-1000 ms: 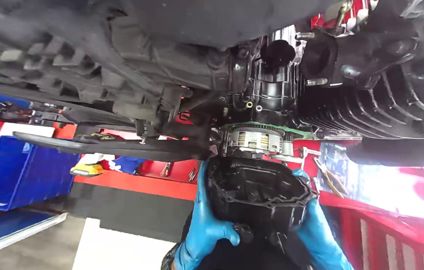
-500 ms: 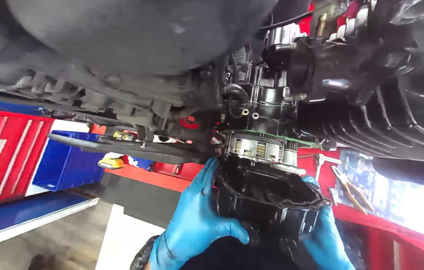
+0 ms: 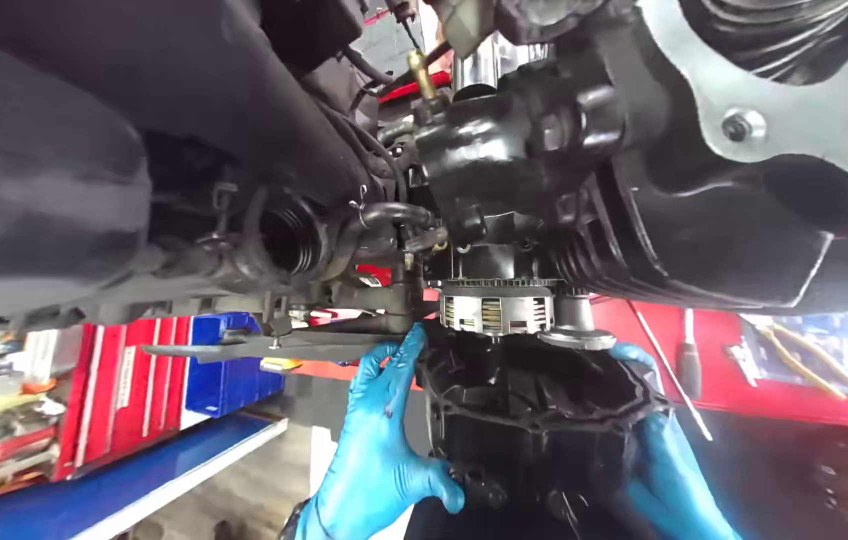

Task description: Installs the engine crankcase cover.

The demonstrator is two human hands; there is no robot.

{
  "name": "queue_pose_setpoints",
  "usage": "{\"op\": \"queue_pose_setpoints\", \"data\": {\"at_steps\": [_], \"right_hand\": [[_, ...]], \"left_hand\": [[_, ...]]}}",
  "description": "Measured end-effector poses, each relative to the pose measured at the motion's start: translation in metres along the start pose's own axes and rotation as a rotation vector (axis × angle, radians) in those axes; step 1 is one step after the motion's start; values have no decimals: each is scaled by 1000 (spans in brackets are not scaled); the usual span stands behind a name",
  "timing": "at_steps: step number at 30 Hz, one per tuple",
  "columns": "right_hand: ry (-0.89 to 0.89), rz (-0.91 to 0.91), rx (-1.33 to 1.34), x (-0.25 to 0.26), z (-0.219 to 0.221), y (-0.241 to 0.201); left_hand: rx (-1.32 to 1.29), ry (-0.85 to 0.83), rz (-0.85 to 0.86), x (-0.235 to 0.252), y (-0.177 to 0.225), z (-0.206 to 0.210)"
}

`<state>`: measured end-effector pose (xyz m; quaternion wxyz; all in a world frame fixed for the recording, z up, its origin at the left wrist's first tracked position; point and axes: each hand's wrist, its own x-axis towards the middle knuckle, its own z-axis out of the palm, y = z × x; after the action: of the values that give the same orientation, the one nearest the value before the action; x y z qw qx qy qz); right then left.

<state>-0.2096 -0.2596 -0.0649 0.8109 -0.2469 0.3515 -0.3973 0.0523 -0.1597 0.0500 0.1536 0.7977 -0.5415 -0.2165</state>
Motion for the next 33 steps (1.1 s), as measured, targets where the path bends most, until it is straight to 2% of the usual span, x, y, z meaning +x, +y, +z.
{"op": "queue_pose_setpoints", "data": {"at_steps": [6,17,29,33], "right_hand": [[-7,-39,-21,-1,-5,7],[74,105,-2,10,10,-13],[118,144,-55,29,15,-15],[118,95,-77,23,16,-11]], "left_hand": [[-19,-26,22,0,-5,1],[124,-7,53,18,-1,-4],[211,45,37,34,7,-5],[209,32,79,27,-2,-5]]}}
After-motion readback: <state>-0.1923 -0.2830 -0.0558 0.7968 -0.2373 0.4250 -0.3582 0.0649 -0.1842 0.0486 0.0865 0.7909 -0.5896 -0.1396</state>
